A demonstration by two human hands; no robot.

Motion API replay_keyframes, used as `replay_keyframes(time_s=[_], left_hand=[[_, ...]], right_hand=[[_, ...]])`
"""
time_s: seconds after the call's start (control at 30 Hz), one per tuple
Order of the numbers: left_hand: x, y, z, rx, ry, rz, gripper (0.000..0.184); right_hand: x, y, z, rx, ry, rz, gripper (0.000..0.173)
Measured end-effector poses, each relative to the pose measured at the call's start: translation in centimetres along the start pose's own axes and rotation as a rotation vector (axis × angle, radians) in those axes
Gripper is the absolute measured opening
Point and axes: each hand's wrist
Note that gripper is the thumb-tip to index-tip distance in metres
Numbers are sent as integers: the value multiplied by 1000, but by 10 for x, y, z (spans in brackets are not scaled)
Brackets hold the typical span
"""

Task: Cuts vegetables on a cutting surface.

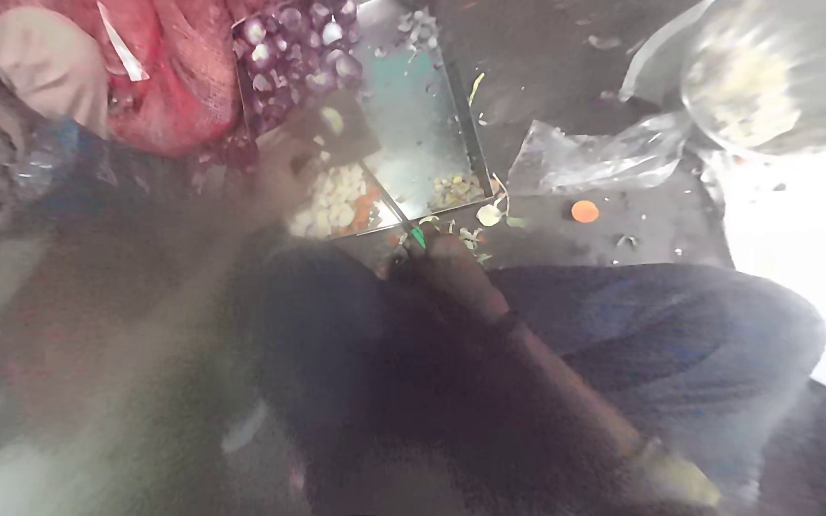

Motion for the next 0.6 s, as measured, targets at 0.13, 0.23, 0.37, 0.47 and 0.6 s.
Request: replay_keyframes(time_s=[0.13,0.23,0.37,0.47,0.6], left_hand=[[26,1,2,-1,121,25,47],[41,-7,6,45,150,-124,43],[30,-10,10,93,9,-301,23],[18,12,47,102,48,-618,25],[2,40,82,-56,-117,-547,18]], right_hand=[[2,1,1,2,9,5,43],[1,5,-1,16,-35,-8,43],[0,5,3,-1,-17,53,40],[1,7,4,20,-2,42,43],[0,5,6,46,15,53,39]])
Point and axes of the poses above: each hand's wrist, its own x-axis towards the middle knuckle, its own y-axis out of the back of the hand, z = x × y, and after that the axes turned 3 degrees about -y, right-handed
